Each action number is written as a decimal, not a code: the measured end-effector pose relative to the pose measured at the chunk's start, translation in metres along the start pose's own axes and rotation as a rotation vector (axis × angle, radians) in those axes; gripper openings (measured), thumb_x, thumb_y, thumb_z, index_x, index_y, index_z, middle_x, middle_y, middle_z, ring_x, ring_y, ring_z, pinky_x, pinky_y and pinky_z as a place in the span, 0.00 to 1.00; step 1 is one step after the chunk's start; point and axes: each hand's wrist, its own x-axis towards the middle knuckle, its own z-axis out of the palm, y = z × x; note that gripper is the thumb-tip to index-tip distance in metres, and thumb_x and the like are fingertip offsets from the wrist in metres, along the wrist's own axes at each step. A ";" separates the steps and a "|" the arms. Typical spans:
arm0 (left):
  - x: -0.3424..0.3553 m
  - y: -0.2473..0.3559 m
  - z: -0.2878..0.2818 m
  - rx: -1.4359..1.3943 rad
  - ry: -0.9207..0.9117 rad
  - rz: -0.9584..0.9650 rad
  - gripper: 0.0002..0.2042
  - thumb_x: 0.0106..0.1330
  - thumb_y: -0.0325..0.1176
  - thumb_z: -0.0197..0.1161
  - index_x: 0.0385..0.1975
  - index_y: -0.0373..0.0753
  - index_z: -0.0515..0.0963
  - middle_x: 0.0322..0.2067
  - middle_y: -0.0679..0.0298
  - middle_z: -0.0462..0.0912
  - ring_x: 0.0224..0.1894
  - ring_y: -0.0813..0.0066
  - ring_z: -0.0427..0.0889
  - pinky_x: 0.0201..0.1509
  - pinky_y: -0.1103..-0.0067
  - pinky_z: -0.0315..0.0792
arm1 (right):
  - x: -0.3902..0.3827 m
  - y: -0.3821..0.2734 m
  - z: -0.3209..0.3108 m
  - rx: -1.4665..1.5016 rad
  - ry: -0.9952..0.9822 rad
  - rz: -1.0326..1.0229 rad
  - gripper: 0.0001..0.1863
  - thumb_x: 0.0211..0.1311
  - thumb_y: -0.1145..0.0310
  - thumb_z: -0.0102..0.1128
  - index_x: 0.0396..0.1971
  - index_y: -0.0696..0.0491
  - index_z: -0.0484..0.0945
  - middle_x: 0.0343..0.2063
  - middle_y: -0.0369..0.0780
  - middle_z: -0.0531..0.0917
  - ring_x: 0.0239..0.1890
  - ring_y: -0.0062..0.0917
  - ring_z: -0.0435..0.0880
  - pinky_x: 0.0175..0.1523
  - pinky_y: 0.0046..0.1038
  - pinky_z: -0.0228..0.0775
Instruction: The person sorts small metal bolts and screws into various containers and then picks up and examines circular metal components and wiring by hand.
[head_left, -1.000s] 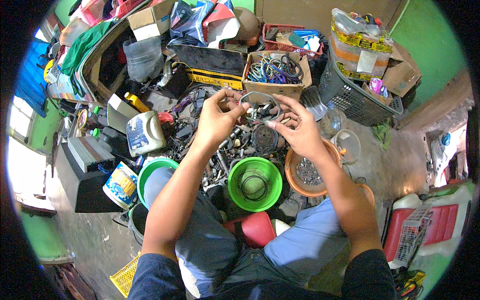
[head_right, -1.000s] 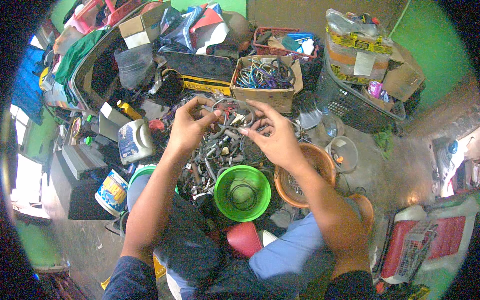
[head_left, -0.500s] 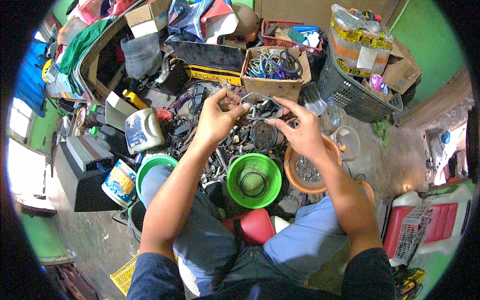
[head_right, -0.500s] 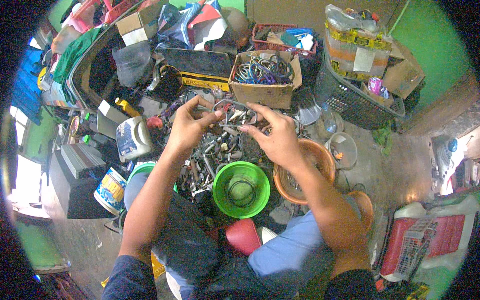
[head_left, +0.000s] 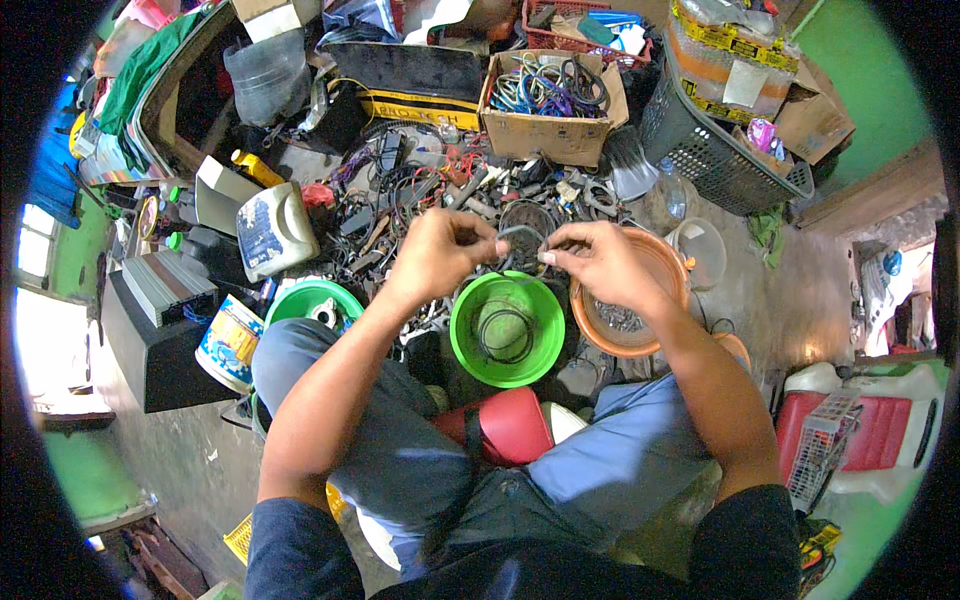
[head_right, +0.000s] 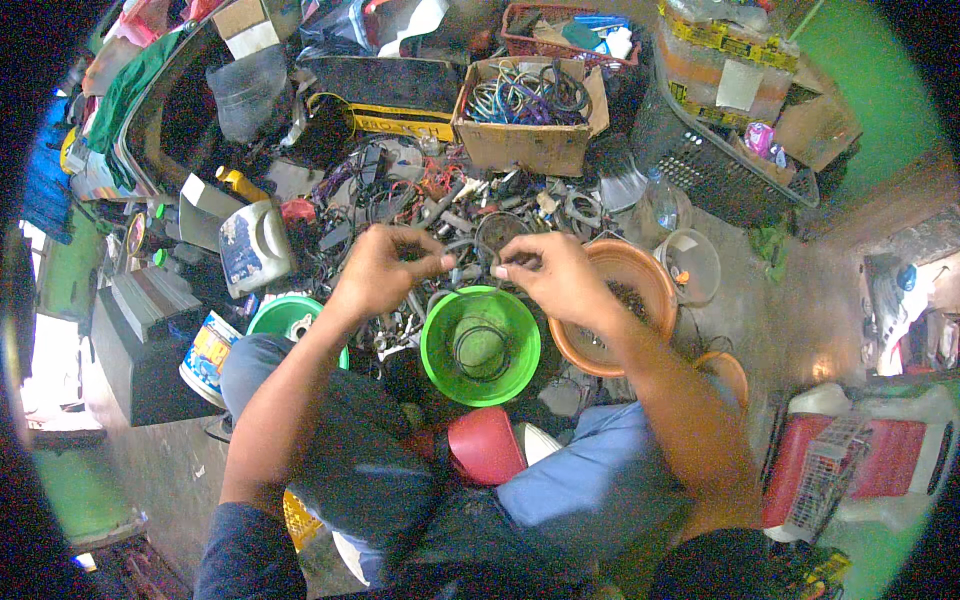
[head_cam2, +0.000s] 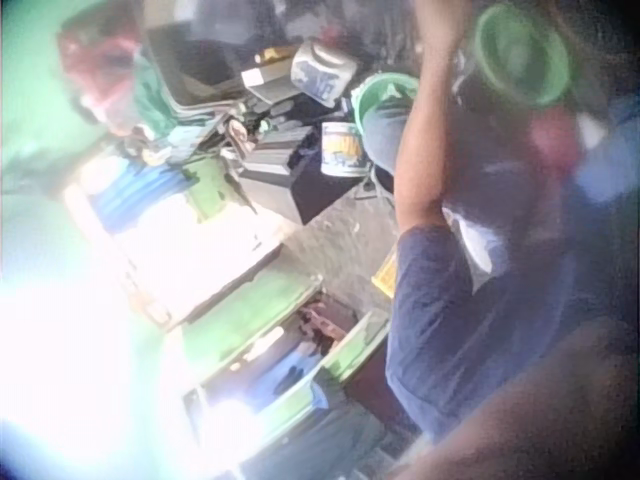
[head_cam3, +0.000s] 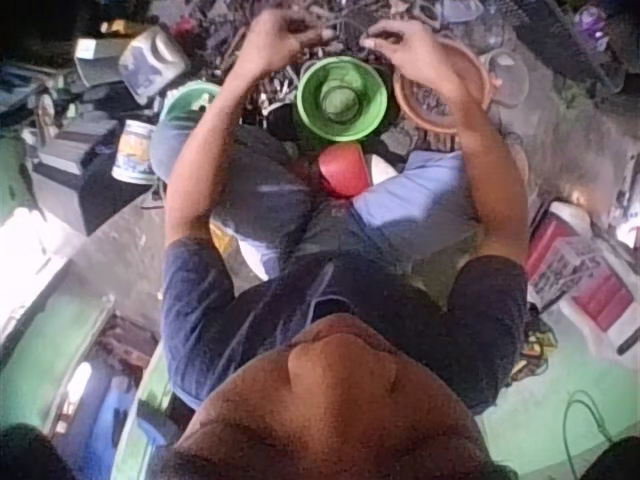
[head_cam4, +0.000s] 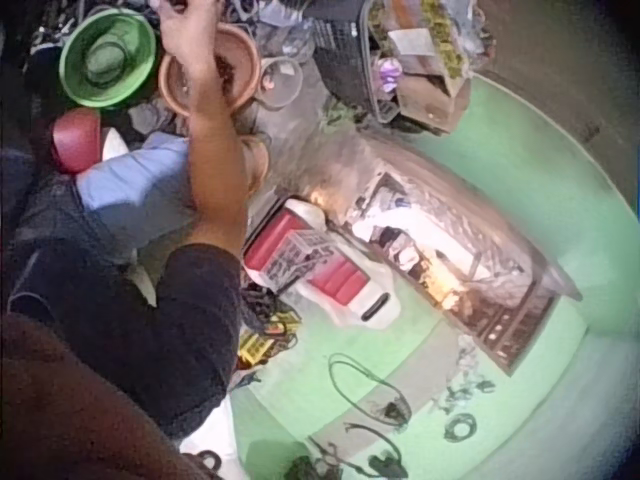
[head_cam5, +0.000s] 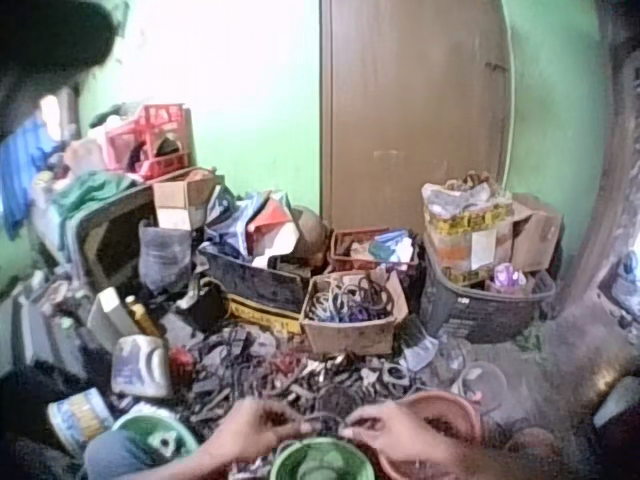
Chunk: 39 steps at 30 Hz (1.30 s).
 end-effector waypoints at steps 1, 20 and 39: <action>-0.002 -0.009 0.006 0.037 -0.025 0.007 0.12 0.60 0.38 0.73 0.35 0.35 0.87 0.30 0.53 0.88 0.34 0.69 0.87 0.45 0.71 0.78 | -0.001 0.005 0.007 -0.039 -0.028 0.017 0.11 0.61 0.68 0.69 0.39 0.59 0.85 0.29 0.41 0.87 0.30 0.23 0.85 0.39 0.27 0.77; -0.001 -0.070 0.067 0.745 -0.517 -0.140 0.23 0.63 0.53 0.66 0.43 0.36 0.84 0.40 0.49 0.87 0.44 0.50 0.87 0.47 0.59 0.82 | 0.003 0.098 0.069 -0.233 -0.325 0.228 0.13 0.59 0.67 0.68 0.40 0.60 0.86 0.34 0.49 0.88 0.39 0.38 0.89 0.48 0.39 0.79; 0.097 -0.125 0.119 0.493 -0.455 -0.254 0.36 0.65 0.52 0.65 0.67 0.37 0.63 0.47 0.41 0.83 0.49 0.41 0.84 0.54 0.54 0.78 | 0.091 0.205 0.061 -0.127 -0.219 0.410 0.32 0.57 0.69 0.71 0.62 0.61 0.72 0.56 0.52 0.79 0.53 0.37 0.83 0.59 0.31 0.74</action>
